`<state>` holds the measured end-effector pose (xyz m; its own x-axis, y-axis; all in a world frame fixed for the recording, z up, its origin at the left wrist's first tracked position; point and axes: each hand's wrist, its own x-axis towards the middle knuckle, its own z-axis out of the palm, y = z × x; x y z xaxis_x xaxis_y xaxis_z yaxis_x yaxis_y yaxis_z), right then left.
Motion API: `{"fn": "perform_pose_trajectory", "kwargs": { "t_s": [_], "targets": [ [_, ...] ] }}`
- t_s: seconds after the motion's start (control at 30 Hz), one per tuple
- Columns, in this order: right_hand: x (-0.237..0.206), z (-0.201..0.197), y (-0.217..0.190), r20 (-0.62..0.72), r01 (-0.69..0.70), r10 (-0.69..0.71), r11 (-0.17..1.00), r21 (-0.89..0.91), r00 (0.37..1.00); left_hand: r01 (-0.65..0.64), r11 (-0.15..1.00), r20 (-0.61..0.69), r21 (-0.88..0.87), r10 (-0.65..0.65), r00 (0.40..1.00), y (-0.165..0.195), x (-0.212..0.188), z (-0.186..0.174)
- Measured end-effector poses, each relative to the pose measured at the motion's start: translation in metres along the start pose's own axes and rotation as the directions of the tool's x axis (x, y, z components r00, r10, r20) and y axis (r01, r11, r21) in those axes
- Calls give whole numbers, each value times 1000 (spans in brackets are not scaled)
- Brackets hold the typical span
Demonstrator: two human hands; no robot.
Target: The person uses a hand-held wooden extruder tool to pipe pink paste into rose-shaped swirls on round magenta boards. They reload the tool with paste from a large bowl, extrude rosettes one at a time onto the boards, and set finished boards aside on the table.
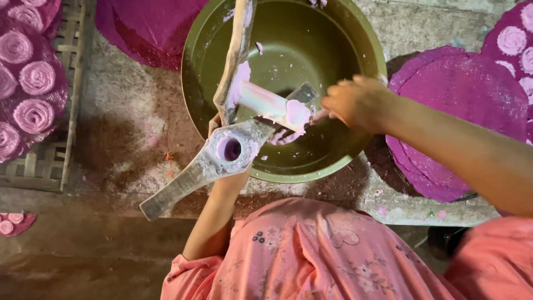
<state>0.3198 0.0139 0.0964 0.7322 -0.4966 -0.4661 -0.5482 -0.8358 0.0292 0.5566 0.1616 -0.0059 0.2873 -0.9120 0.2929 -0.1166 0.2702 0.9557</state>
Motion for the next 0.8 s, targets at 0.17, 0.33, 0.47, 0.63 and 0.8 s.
{"fn": "perform_pose_trajectory", "kwargs": {
  "t_s": [0.17,0.33,0.47,0.63,0.8],
  "targets": [
    [1,30,-13,101,-111,80,928,354,992,4,1000,13,8,-4,1000,3,3,1],
    [15,53,2,172,-192,144,932,308,975,-1,1000,8,20,0,1000,6,4,2],
    [18,61,-1,190,-154,111,962,227,975,-4,1000,1,24,4,1000,7,6,3],
    [6,71,-13,54,39,-84,822,568,995,-11,1000,-5,27,12,1000,8,7,3],
    [-9,51,10,110,-239,212,888,394,971,-21,999,-10,30,21,1000,8,8,4]
  ]
}}
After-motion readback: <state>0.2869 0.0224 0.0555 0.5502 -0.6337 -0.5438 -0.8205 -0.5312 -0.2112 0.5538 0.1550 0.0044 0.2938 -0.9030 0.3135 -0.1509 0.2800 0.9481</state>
